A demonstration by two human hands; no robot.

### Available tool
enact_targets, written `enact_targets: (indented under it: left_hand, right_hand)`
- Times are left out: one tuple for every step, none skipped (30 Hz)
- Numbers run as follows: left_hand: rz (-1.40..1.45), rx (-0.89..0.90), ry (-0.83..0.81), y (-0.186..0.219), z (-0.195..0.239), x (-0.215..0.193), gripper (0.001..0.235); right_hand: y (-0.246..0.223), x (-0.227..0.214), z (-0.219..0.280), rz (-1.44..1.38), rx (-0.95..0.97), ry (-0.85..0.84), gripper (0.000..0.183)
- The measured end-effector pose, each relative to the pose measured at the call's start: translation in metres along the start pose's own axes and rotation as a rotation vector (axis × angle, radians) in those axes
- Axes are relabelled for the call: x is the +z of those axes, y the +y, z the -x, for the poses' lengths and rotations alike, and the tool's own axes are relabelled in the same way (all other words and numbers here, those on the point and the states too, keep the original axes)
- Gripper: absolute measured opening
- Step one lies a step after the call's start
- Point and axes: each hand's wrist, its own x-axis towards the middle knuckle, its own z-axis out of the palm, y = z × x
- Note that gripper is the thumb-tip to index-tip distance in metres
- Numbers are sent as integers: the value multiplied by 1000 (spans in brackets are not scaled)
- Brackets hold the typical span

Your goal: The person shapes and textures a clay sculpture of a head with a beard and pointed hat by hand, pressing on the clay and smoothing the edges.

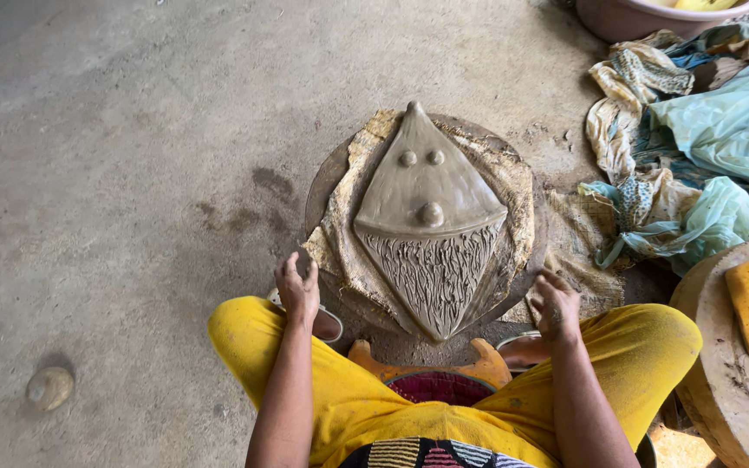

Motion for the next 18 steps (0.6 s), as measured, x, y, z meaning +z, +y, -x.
enact_targets:
  left_hand:
    - [-12, -38, -62, 2, 2, 0, 54]
    - [-25, -76, -124, 3, 3, 1, 57]
    - [-4, -96, -166, 3, 4, 3, 57]
    - [16, -116, -208, 2, 4, 8, 57]
    - [36, -137, -247, -2, 4, 11, 57]
    - [24, -105, -235, -7, 3, 15, 56]
    - [12, -71, -222, -13, 1, 19, 56]
    - [0, -38, -209, -20, 0, 24, 56]
    - [165, -85, -194, -25, -3, 28, 52]
    - [331, -132, -180, -31, -4, 32, 50]
    - [494, -182, -170, -37, -3, 35, 48]
    - [736, -227, -91, -42, -4, 36, 43]
    - [979, -266, -10, -43, -10, 38, 39]
    - [1221, -304, 73, -43, -15, 39, 38]
    - [1215, -323, 90, -44, -16, 38, 36]
    - [1209, -341, 106, -43, -16, 38, 35]
    - [1205, -357, 125, -40, -18, 35, 34]
    - [818, -236, 126, -38, -17, 31, 35]
  right_hand:
    - [1, 0, 1, -13, 34, -42, 45]
    - [0, -1, 2, -63, 27, -72, 48]
    - [1, 0, 1, -109, 22, -106, 51]
    - [1, 0, 1, -155, 17, -139, 55]
    - [1, 0, 2, -141, 12, -141, 56]
    - [0, -1, 3, -126, 8, -142, 57]
    - [0, -1, 4, -113, 3, -143, 58]
    - [0, 0, 5, -94, 4, -136, 59]
    - [0, 1, 6, -77, 3, -128, 59]
    - [-1, 3, 5, -60, 2, -120, 59]
    - [0, 2, 6, -69, 1, -123, 59]
    - [1, 2, 6, -78, 0, -127, 59]
    - [0, 3, 5, -90, -4, -131, 58]
    - [-2, 4, 4, -83, 4, -105, 59]
    - [-3, 5, 5, -74, 18, -81, 59]
    - [-3, 6, 5, -64, 31, -57, 59]
    - [-4, 8, 4, -68, 39, -33, 62]
    - [-6, 9, 2, -73, 47, -9, 65]
